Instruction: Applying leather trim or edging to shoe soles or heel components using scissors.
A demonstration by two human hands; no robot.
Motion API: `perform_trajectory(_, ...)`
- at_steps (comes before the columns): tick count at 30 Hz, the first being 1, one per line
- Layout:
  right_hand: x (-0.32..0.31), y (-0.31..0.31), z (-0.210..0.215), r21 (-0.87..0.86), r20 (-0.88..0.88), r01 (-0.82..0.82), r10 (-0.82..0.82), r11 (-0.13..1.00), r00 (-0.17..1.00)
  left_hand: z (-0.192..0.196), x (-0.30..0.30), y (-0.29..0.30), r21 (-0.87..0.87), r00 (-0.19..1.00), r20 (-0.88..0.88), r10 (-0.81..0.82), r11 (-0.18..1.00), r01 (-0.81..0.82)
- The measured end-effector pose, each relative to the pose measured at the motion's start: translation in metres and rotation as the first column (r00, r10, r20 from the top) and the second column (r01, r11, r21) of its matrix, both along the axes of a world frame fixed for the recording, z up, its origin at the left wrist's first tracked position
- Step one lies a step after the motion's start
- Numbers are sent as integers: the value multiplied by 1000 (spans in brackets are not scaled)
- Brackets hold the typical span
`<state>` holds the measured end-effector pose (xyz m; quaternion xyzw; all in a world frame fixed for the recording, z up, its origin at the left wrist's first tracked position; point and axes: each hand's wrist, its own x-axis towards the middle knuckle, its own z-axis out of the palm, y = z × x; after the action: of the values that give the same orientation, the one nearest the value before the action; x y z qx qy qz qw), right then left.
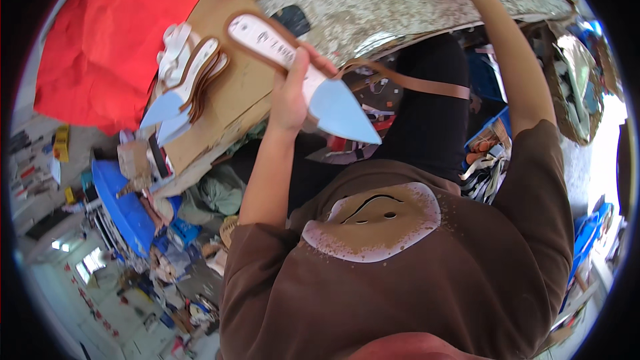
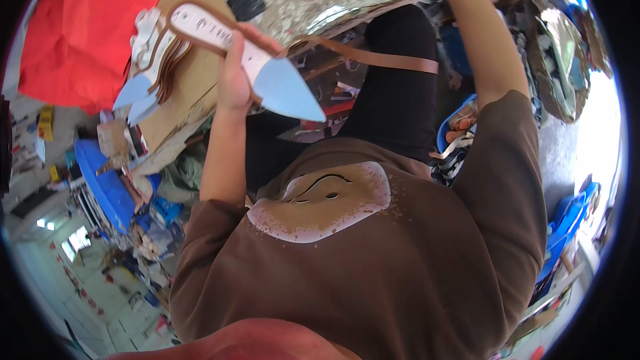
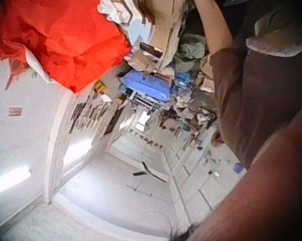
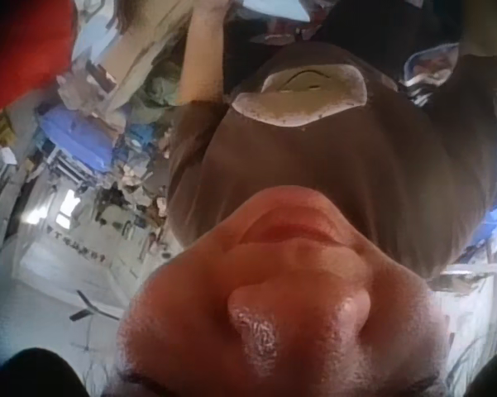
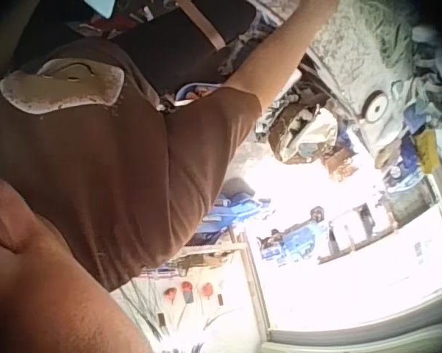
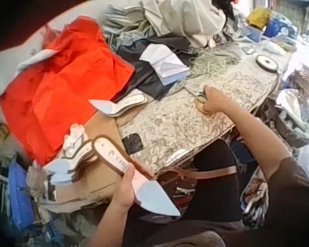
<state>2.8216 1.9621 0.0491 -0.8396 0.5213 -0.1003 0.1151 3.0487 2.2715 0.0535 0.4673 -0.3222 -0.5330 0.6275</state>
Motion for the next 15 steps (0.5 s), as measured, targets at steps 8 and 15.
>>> perform_trajectory(8,-32,89,-16,-88,250,-223,238,971,939,-11,6,13,-202,920,348,180,973,-114)
perform_trajectory(15,-38,305,-6,568,682,-504,-29,651,731,-37,1,8,-554,587,664,463,832,-30)
